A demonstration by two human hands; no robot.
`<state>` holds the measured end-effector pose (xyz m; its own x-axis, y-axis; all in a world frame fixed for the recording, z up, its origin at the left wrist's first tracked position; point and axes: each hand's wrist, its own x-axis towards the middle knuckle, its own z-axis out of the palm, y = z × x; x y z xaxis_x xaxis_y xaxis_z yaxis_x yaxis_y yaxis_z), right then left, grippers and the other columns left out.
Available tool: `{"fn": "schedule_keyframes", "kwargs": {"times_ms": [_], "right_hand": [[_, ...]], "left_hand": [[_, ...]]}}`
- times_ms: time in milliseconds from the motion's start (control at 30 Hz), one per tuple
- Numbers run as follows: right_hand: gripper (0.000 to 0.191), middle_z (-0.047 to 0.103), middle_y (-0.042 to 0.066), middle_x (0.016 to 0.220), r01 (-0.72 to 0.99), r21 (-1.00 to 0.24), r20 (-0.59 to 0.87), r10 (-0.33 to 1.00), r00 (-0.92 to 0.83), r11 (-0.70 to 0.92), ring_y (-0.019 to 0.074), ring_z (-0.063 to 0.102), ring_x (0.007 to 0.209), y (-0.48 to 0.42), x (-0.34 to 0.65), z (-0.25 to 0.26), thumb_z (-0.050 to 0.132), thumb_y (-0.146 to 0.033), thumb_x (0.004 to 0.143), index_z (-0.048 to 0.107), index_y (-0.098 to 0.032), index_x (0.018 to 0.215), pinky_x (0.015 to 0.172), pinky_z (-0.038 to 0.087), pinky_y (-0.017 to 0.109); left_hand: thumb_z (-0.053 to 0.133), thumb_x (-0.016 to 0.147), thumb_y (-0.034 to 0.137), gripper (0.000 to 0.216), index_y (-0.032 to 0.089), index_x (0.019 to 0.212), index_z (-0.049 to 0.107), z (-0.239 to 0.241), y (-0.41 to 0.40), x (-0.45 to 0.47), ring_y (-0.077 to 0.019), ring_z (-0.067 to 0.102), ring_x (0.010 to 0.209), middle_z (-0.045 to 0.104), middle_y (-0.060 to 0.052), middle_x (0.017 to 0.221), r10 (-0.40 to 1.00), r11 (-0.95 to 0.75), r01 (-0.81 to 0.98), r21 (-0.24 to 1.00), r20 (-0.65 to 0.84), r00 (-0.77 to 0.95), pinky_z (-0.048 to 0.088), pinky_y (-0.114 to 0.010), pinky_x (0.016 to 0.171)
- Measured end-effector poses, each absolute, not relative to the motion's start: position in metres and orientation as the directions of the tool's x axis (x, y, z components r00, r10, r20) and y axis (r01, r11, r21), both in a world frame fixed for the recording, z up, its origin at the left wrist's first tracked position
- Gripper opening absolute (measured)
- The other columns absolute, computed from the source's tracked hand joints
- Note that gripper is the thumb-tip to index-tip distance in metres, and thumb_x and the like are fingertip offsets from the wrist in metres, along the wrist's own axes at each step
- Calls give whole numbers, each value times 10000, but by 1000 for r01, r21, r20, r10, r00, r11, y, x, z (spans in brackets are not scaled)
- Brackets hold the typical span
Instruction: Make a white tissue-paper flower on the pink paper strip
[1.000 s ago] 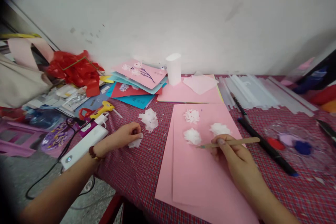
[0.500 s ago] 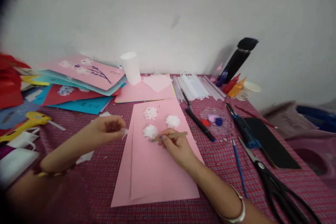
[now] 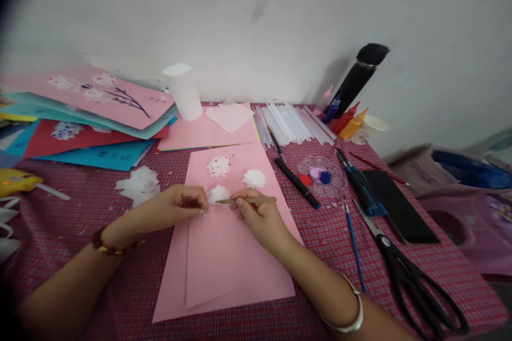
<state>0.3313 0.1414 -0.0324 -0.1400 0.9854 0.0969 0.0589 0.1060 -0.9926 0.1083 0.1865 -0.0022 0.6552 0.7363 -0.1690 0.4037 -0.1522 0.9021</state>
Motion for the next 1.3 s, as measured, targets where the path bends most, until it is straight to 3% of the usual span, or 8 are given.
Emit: {"fn": "schedule_keyframes", "kwargs": {"times_ms": [433,800,933,1100,1300], "right_hand": [[147,587,-8,668,-53,-989,143,979,-145,136,119,552,594,136,334,-26,496,-299,883,576,-196,815,573,471,258],[195,582,22,772,239,-935,190,940,-284,261,141,553,707,133,336,-34,412,-256,923,583,-199,849,627,451,268],[192,597,25,794,346,-871,235,916,-326,347,149,566,738,130,336,-28,405,-227,925,591,-203,885,674,451,277],[199,627,35,833,428,-773,294,862,-412,468,154,591,763,125,335,-24,393,-175,917,588,-211,934,705,467,282],[222,635,44,890,417,-709,375,804,-461,569,162,600,803,123,334,-30,398,-142,908,583,-241,980,736,486,299]], "left_hand": [[508,745,141,79,183,799,547,-21,181,127,-94,466,579,510,51,629,834,-309,565,765,-67,547,320,-210,530],[537,748,176,18,178,765,537,-26,180,129,-99,476,581,523,44,626,847,-323,556,766,-28,531,314,-214,524],[551,726,183,38,172,755,529,-24,180,132,-100,464,580,511,45,620,865,-264,527,808,-44,501,321,-216,530],[523,739,224,65,165,730,497,-15,186,131,-87,416,548,452,55,608,878,-71,367,928,-117,464,321,-212,517],[507,755,215,59,170,724,484,-15,189,126,-85,406,522,445,58,582,864,-32,369,929,-160,478,302,-211,498]]}}
